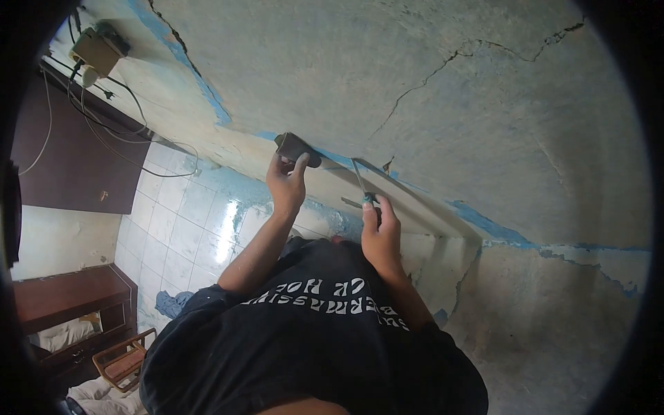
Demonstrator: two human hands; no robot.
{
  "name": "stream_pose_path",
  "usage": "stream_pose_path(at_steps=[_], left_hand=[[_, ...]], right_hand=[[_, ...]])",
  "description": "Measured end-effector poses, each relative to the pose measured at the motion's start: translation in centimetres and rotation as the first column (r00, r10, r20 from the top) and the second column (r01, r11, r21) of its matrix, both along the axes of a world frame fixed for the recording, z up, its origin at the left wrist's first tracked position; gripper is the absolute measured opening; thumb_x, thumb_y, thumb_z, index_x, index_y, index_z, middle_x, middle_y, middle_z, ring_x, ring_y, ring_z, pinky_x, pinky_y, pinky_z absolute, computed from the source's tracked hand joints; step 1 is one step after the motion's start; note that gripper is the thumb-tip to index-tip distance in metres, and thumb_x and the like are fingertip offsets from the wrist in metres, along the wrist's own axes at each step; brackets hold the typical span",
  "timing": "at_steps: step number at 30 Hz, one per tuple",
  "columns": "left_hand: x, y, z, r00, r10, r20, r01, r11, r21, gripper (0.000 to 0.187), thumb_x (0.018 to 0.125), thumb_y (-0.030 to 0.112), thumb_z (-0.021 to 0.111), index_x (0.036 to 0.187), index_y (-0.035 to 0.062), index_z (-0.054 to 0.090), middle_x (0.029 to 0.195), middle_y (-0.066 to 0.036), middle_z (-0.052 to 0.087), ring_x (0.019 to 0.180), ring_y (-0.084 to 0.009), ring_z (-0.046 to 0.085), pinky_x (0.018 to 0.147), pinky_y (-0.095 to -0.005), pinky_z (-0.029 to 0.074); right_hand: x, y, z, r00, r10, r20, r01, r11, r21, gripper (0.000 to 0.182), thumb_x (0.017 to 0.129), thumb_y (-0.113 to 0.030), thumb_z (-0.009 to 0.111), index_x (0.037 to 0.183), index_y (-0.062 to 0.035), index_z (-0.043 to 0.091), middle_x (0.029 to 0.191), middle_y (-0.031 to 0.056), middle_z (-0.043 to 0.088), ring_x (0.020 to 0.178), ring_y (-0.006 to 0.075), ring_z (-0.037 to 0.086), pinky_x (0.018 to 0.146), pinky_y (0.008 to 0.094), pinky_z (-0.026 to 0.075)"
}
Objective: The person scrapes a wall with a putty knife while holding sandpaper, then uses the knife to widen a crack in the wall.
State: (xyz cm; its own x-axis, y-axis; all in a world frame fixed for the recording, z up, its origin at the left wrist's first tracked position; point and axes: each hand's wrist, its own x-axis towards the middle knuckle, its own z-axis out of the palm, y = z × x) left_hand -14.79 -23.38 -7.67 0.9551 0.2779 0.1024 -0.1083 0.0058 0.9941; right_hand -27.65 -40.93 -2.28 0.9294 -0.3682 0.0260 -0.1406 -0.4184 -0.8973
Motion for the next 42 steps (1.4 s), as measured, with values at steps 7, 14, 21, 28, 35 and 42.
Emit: stream_pose_path(at_steps=[7, 14, 21, 28, 35, 42], left_hand=[[0.0, 0.2, 0.0, 1.0, 0.002, 0.009, -0.002, 0.999, 0.04, 0.022, 0.093, 0.014, 0.077, 0.106, -0.0004, 0.066, 0.092, -0.01, 0.074, 0.082, -0.0194, 0.073, 0.073, -0.0317, 0.054], [0.4, 0.4, -0.2, 0.999, 0.006, 0.035, -0.006, 1.0, 0.002, 0.022, 0.092, 0.015, 0.078, 0.103, -0.0004, 0.066, 0.089, -0.01, 0.073, 0.082, -0.0181, 0.072, 0.074, -0.0318, 0.054], [0.5, 1.0, -0.9, 0.997, -0.072, -0.001, 0.072, 0.997, 0.01, 0.026, 0.091, 0.014, 0.08, 0.108, -0.0008, 0.068, 0.092, -0.011, 0.074, 0.083, -0.0191, 0.073, 0.076, -0.0313, 0.055], [0.6, 1.9, 0.2, 0.99, -0.136, -0.021, 0.137, 0.99, 0.037, 0.033, 0.091, 0.013, 0.08, 0.117, -0.002, 0.065, 0.095, -0.013, 0.074, 0.086, -0.022, 0.074, 0.079, -0.0331, 0.057], [1.4, 5.4, -0.1, 0.992, -0.122, 0.025, 0.121, 0.992, 0.036, 0.043, 0.091, 0.012, 0.079, 0.126, -0.0035, 0.06, 0.1, -0.017, 0.074, 0.088, -0.0239, 0.074, 0.078, -0.0337, 0.059], [2.3, 8.1, -0.8, 0.991, -0.132, -0.033, 0.134, 0.987, 0.089, 0.038, 0.091, 0.01, 0.078, 0.123, -0.002, 0.061, 0.099, -0.014, 0.073, 0.09, -0.0217, 0.074, 0.078, -0.0327, 0.058]], right_hand=[[1.2, -0.2, 0.6, 0.998, 0.039, -0.058, -0.037, 0.999, 0.026, 0.04, 0.102, -0.026, 0.062, 0.126, 0.0056, 0.062, 0.085, 0.015, 0.068, 0.077, 0.0195, 0.064, 0.073, 0.035, 0.052], [-0.3, -0.9, 1.5, 0.996, -0.024, -0.085, 0.034, 0.992, 0.121, 0.035, 0.104, -0.023, 0.06, 0.124, 0.0052, 0.064, 0.08, 0.0094, 0.068, 0.074, 0.0155, 0.061, 0.069, 0.0324, 0.05], [1.2, 1.1, 0.3, 1.0, 0.026, 0.003, -0.026, 1.0, 0.006, 0.032, 0.105, -0.021, 0.059, 0.125, 0.003, 0.062, 0.081, 0.0002, 0.06, 0.073, 0.0075, 0.052, 0.065, 0.0266, 0.045], [3.2, 3.1, 0.4, 0.998, 0.037, -0.043, -0.038, 0.999, -0.031, 0.034, 0.102, -0.025, 0.061, 0.121, 0.0029, 0.065, 0.086, 0.0196, 0.07, 0.075, 0.0265, 0.067, 0.073, 0.0376, 0.052], [1.4, 2.2, 1.1, 0.993, -0.023, -0.119, 0.033, 0.996, 0.085, 0.03, 0.102, -0.021, 0.061, 0.121, 0.0024, 0.065, 0.085, 0.017, 0.071, 0.075, 0.022, 0.065, 0.072, 0.0386, 0.052], [4.0, 6.0, 0.7, 0.998, 0.043, -0.048, -0.041, 0.998, 0.038, 0.027, 0.105, -0.018, 0.059, 0.122, 0.0024, 0.065, 0.08, -0.0028, 0.058, 0.069, 0.0064, 0.051, 0.064, 0.0255, 0.044]])
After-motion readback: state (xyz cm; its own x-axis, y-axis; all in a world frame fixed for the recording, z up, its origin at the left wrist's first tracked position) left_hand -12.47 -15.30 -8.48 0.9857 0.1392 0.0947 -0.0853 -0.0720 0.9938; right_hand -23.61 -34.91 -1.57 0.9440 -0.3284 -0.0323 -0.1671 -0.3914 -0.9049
